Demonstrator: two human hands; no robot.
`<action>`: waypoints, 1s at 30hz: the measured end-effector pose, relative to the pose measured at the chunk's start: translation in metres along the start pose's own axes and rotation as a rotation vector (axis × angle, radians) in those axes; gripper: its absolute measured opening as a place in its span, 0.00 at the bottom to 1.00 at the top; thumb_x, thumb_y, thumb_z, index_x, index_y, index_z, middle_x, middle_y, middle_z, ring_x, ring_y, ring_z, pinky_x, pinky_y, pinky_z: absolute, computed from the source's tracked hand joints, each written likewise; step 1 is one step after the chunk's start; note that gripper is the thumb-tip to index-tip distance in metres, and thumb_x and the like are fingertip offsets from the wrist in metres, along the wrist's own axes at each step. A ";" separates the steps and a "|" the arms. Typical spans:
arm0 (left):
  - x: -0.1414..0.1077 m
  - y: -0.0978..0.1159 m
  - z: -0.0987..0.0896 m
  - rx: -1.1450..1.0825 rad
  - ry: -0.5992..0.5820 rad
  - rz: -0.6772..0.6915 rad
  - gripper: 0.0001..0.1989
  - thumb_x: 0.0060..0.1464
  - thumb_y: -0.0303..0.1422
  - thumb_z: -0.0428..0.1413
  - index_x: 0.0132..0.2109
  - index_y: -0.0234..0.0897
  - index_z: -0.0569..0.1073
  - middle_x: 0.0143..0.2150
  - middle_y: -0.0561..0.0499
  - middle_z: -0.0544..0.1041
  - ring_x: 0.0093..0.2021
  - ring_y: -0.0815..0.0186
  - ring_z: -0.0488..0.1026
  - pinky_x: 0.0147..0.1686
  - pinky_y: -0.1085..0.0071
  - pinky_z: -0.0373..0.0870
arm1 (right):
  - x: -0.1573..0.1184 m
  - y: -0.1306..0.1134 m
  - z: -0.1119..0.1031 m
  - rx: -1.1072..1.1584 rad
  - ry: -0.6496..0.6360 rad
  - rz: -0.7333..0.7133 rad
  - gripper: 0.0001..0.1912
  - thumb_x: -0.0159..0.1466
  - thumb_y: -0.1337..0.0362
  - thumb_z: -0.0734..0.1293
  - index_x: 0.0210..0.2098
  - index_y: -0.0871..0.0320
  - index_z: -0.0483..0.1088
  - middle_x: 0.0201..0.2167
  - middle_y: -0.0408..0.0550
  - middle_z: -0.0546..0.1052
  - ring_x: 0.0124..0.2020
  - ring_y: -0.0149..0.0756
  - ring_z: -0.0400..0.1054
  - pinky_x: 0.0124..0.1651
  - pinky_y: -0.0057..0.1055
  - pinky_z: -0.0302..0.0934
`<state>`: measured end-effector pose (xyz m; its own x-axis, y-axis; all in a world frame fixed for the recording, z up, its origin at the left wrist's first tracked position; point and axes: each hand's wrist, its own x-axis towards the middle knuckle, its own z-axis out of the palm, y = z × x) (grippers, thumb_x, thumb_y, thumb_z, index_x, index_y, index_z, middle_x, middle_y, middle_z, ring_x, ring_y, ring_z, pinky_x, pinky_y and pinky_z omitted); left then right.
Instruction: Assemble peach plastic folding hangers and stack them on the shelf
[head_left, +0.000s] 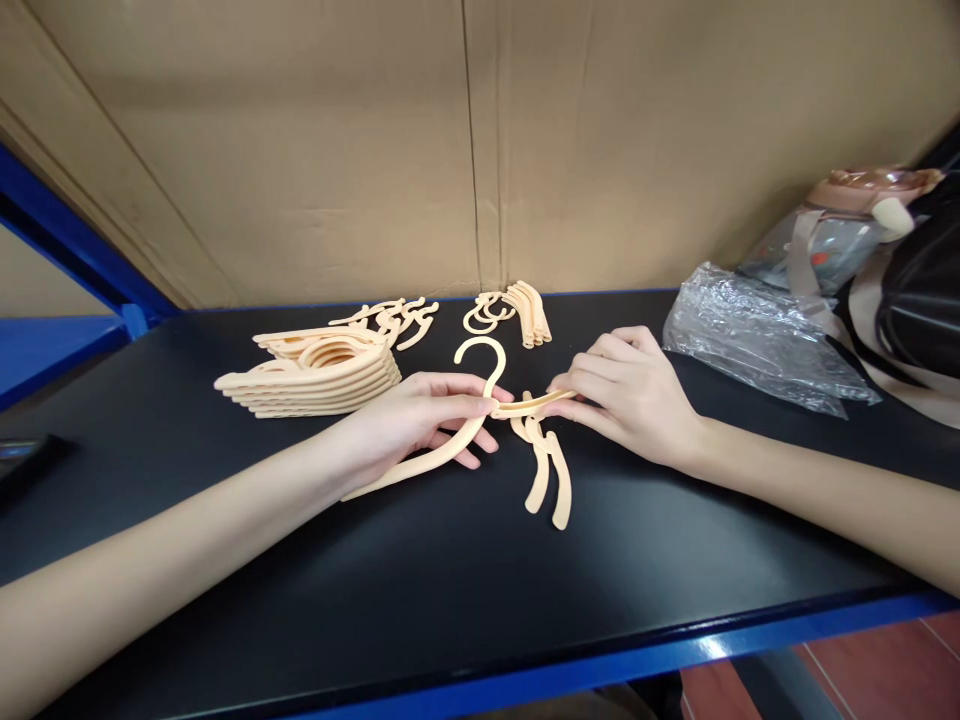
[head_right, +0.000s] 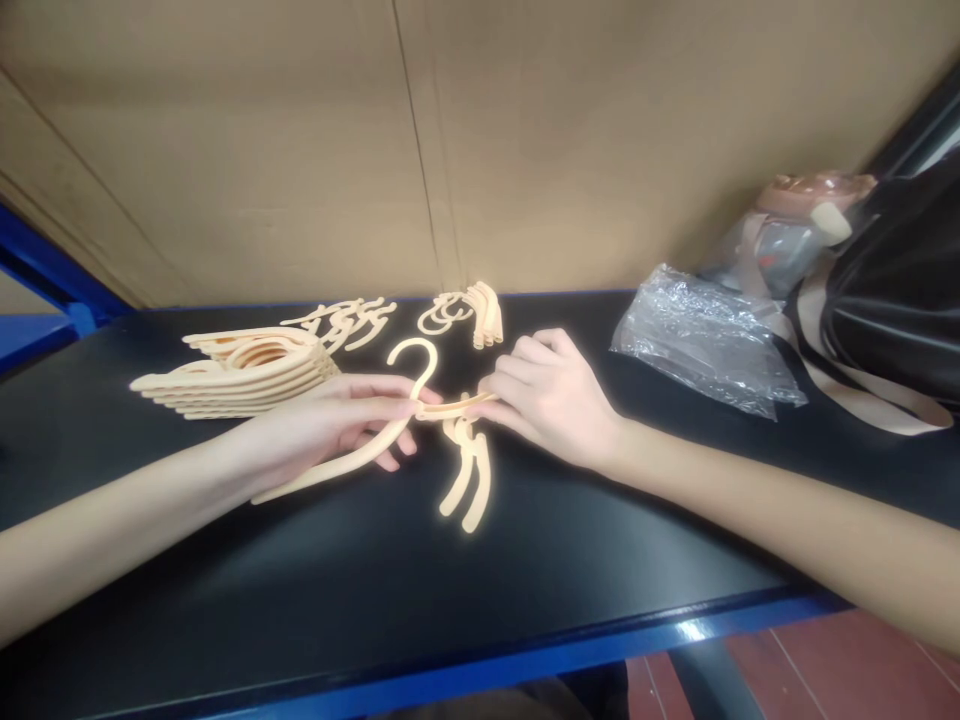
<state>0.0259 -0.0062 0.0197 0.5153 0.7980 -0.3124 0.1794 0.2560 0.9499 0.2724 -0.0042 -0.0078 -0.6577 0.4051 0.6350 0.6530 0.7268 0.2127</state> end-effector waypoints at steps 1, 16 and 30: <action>0.000 0.000 0.000 0.003 -0.004 0.006 0.08 0.56 0.31 0.59 0.44 0.37 0.78 0.36 0.50 0.80 0.32 0.68 0.78 0.30 0.76 0.79 | 0.000 0.000 0.000 0.008 -0.004 0.001 0.15 0.67 0.55 0.63 0.33 0.59 0.74 0.25 0.40 0.75 0.30 0.32 0.61 0.42 0.34 0.49; 0.005 0.001 -0.011 0.043 -0.109 0.011 0.12 0.60 0.30 0.57 0.51 0.38 0.76 0.40 0.49 0.81 0.33 0.71 0.77 0.36 0.76 0.77 | -0.006 -0.002 0.003 0.185 -0.170 0.190 0.21 0.67 0.48 0.60 0.31 0.57 0.74 0.23 0.41 0.75 0.25 0.28 0.65 0.26 0.27 0.48; 0.006 0.000 -0.007 0.042 -0.109 -0.004 0.14 0.63 0.27 0.52 0.55 0.35 0.72 0.38 0.48 0.81 0.32 0.71 0.77 0.35 0.75 0.75 | -0.002 -0.002 0.004 0.384 -0.330 0.422 0.25 0.57 0.38 0.65 0.28 0.54 0.72 0.16 0.34 0.69 0.18 0.24 0.60 0.25 0.24 0.48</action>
<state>0.0234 0.0028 0.0180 0.6025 0.7320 -0.3181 0.2155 0.2345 0.9479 0.2707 -0.0039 -0.0125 -0.4950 0.8029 0.3321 0.7397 0.5899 -0.3238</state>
